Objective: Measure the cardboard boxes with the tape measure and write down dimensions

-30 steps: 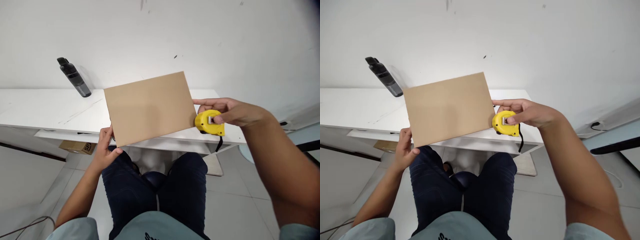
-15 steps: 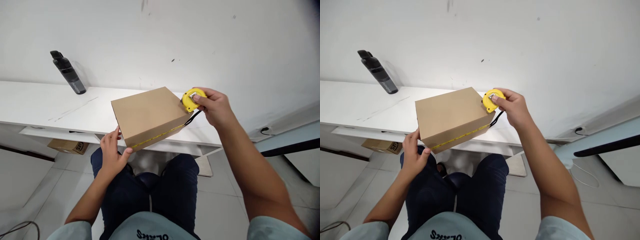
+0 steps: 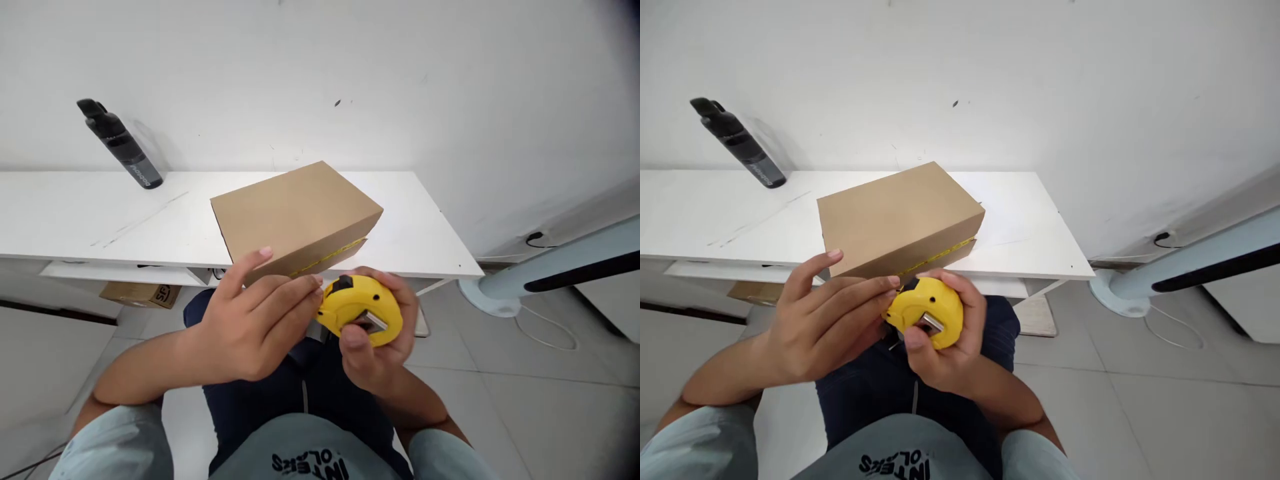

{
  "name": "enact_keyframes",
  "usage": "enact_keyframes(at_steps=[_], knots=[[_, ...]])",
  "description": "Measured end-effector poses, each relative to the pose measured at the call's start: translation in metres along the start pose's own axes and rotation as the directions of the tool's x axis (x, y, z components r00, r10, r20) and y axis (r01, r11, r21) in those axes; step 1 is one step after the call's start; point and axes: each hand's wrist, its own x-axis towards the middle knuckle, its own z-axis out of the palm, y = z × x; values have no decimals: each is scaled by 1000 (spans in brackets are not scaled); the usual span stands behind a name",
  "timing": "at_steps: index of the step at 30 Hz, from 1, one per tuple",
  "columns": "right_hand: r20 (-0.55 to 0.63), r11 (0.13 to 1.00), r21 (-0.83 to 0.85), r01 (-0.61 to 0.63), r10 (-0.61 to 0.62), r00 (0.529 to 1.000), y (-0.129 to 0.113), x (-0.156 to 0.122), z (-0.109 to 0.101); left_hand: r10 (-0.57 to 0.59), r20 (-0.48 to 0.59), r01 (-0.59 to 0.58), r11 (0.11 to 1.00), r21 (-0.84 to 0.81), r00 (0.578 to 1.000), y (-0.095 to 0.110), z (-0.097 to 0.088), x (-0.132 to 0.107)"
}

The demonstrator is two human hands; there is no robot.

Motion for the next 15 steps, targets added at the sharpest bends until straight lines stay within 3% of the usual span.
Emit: enact_keyframes(at_steps=[2, 4, 8, 10, 13, 15], knots=[[42, 998, -64, 19, -16, 999, 4, 2, 7, -47, 78, 50, 998, -30, 996, -10, -1, 9], [6, 987, -157, 45, -44, 999, 8, 8, 13, -64, 158, 77, 994, -76, 985, -27, 3, 27], [-121, 972, -233, 37, -67, 990, 15, 23, 17, -144, 276, 164, 985, -50, 950, -82, 16, 70], [-142, 977, -213, 30, -61, 988, 15, 26, 13, -245, 241, 245, 969, 28, 939, -121, 20, 82], [-142, 980, -199, 27, -56, 988, 14, 23, 5, -332, 124, 317, 940, 125, 935, -180, 29, 78], [-133, 974, -219, 51, -81, 988, 18, 19, 0, -369, 184, 331, 920, 209, 911, -209, 36, 68]])
